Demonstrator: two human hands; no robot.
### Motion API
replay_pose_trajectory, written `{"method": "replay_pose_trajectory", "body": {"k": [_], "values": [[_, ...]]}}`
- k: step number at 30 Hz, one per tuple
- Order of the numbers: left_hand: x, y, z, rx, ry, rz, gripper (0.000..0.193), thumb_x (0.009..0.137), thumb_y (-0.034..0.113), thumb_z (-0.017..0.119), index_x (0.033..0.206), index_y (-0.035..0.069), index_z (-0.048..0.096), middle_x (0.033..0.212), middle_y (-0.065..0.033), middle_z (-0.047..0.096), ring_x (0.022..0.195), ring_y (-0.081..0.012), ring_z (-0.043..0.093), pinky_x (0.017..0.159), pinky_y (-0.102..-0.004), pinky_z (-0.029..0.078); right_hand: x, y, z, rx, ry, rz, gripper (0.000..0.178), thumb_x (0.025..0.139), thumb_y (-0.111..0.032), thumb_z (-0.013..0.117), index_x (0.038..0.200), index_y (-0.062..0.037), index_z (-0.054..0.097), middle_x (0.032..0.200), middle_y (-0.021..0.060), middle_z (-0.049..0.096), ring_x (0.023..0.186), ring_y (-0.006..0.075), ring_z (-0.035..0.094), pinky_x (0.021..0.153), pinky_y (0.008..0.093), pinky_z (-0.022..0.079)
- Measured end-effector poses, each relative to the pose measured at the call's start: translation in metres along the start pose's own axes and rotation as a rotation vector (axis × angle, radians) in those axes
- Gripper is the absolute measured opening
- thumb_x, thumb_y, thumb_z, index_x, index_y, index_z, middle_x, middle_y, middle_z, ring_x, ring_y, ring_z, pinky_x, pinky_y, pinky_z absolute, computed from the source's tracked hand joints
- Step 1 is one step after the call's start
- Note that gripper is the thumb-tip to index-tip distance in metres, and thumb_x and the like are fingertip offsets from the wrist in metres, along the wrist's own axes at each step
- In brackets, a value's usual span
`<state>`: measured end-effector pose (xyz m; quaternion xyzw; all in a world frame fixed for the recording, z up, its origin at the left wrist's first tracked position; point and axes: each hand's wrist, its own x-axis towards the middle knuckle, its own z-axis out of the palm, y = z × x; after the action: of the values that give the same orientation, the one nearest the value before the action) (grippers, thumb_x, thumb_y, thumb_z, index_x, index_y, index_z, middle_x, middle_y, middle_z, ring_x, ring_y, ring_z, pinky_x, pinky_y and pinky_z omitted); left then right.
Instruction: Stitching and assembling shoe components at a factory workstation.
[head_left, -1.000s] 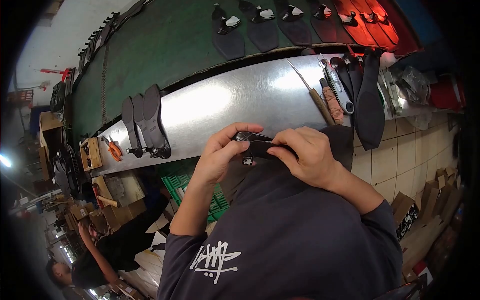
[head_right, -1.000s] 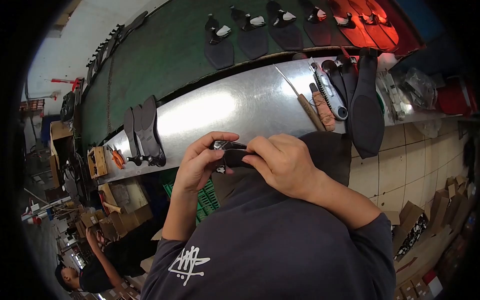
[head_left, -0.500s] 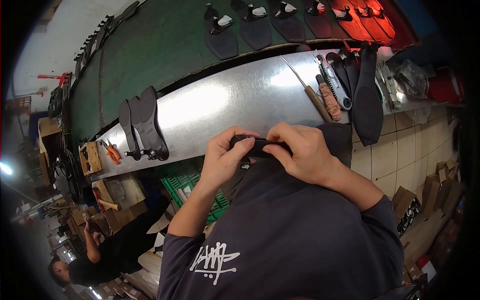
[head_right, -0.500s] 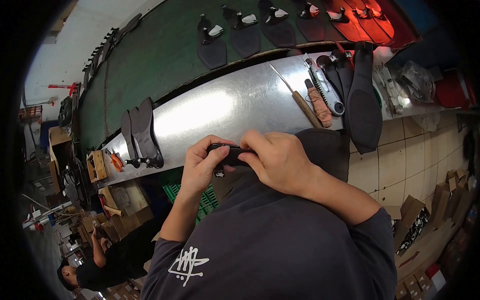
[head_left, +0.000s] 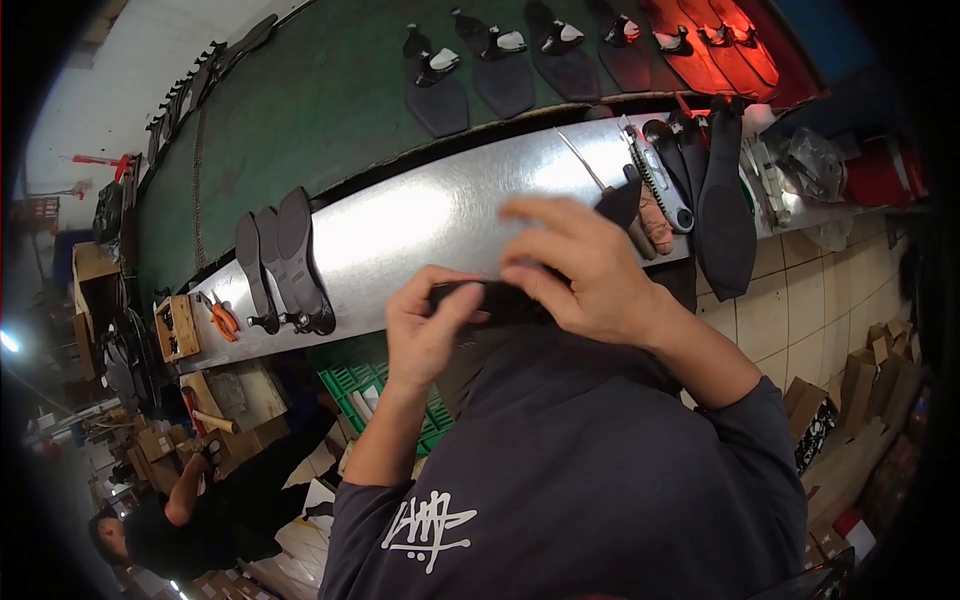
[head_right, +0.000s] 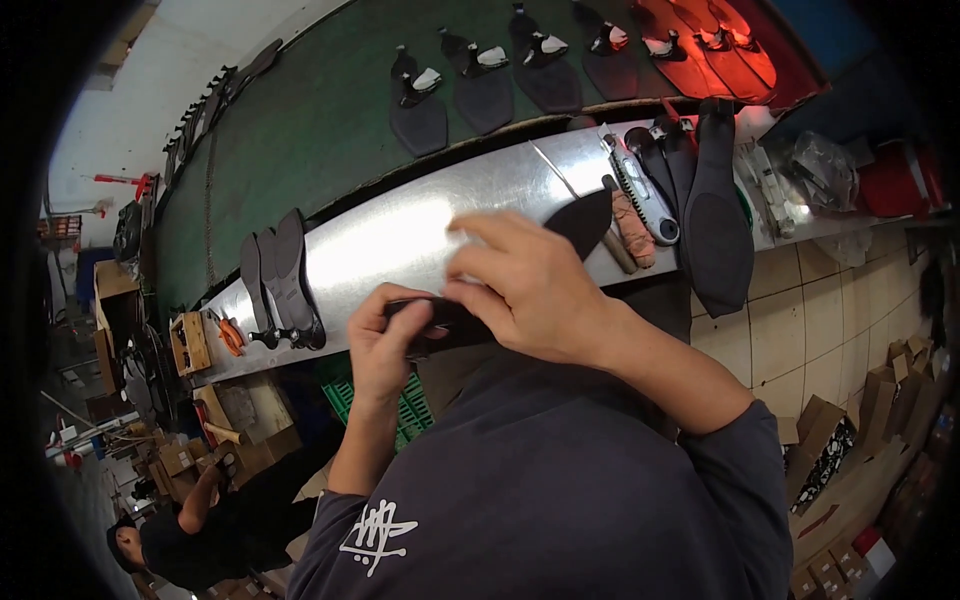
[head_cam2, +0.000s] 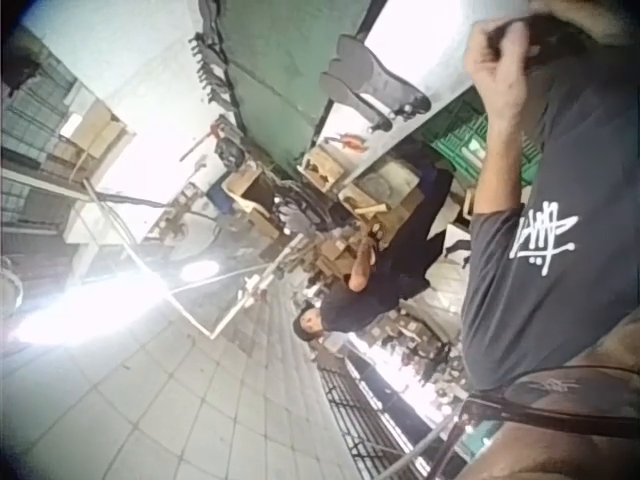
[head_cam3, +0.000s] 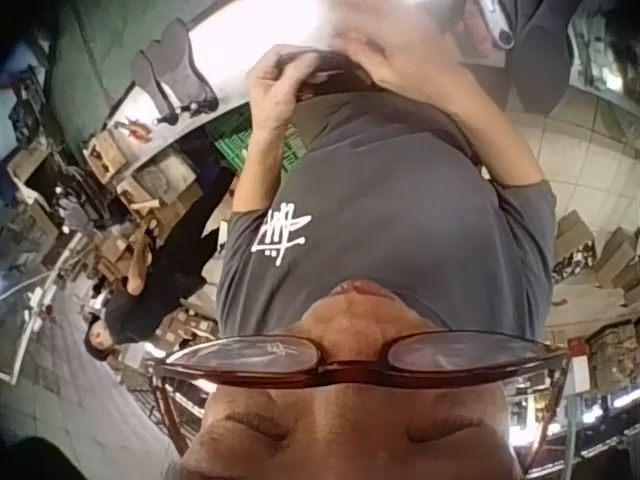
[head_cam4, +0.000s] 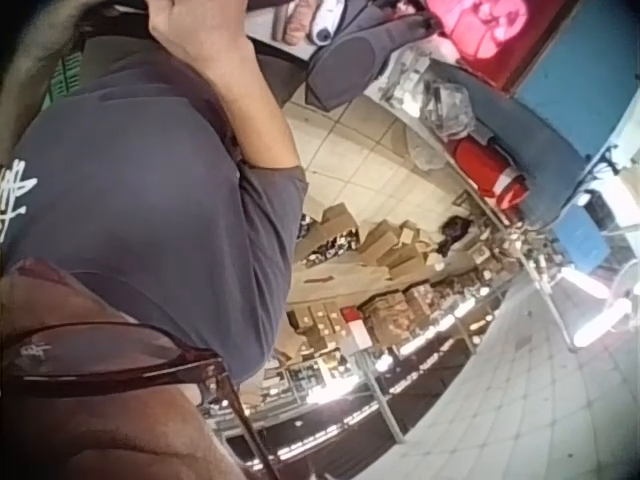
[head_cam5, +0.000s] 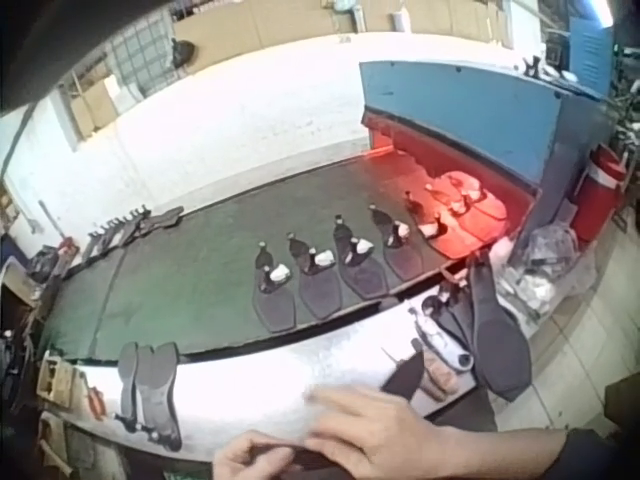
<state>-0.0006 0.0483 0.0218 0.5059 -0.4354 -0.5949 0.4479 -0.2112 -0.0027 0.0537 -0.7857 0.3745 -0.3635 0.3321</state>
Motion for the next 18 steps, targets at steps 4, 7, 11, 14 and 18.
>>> {"method": "replay_pose_trajectory", "body": {"k": [4,7,11,14,18], "values": [[0.006,-0.014,-0.037,-0.378,0.409,-0.055,0.018,0.092,0.015,0.057,0.103,0.002,0.063,0.097,-0.0071,0.064,0.082,-0.0151,0.064,0.066,-0.0294,0.059,0.012,0.020,-0.019,-0.269,0.489,-0.166,0.025,0.074,-0.004,0.069,0.099,-0.0042,0.067,0.105,0.0139,0.063,0.094,0.0303,0.059,0.077,0.0375,0.046],[0.008,-0.039,-0.065,-0.600,0.430,-0.171,0.031,0.094,0.020,0.053,0.120,0.002,0.056,0.112,-0.0102,0.061,0.097,-0.0220,0.064,0.073,-0.0321,0.059,-0.001,0.071,-0.017,-0.627,0.364,0.034,0.025,0.076,-0.012,0.069,0.100,-0.0052,0.067,0.093,0.0104,0.063,0.091,0.0287,0.056,0.074,0.0403,0.043],[0.007,-0.051,-0.068,-0.945,0.228,-0.352,0.038,0.096,0.017,0.044,0.131,0.001,0.046,0.131,-0.0159,0.051,0.120,-0.0324,0.053,0.089,-0.0367,0.055,-0.019,0.097,-0.004,-0.907,0.152,0.175,0.022,0.077,-0.016,0.069,0.097,-0.0066,0.069,0.084,0.0045,0.062,0.081,0.0244,0.052,0.067,0.0401,0.036],[0.012,-0.047,-0.054,-0.983,0.219,-0.377,0.035,0.095,0.016,0.048,0.127,0.002,0.049,0.130,-0.0154,0.052,0.118,-0.0320,0.054,0.085,-0.0349,0.057,-0.020,0.098,-0.002,-0.690,0.175,0.133,0.019,0.077,-0.011,0.066,0.094,-0.0026,0.067,0.082,0.0094,0.060,0.083,0.0283,0.053,0.073,0.0407,0.040],[0.018,-0.048,-0.043,-1.198,0.254,-0.497,0.025,0.090,0.017,0.058,0.112,0.004,0.058,0.116,-0.0120,0.062,0.108,-0.0273,0.061,0.078,-0.0305,0.059,-0.020,0.048,0.018,0.078,0.145,0.131,0.025,0.083,0.001,0.054,0.106,-0.0037,0.063,0.085,0.0112,0.062,0.074,0.0207,0.059,0.068,0.0304,0.047]]}}
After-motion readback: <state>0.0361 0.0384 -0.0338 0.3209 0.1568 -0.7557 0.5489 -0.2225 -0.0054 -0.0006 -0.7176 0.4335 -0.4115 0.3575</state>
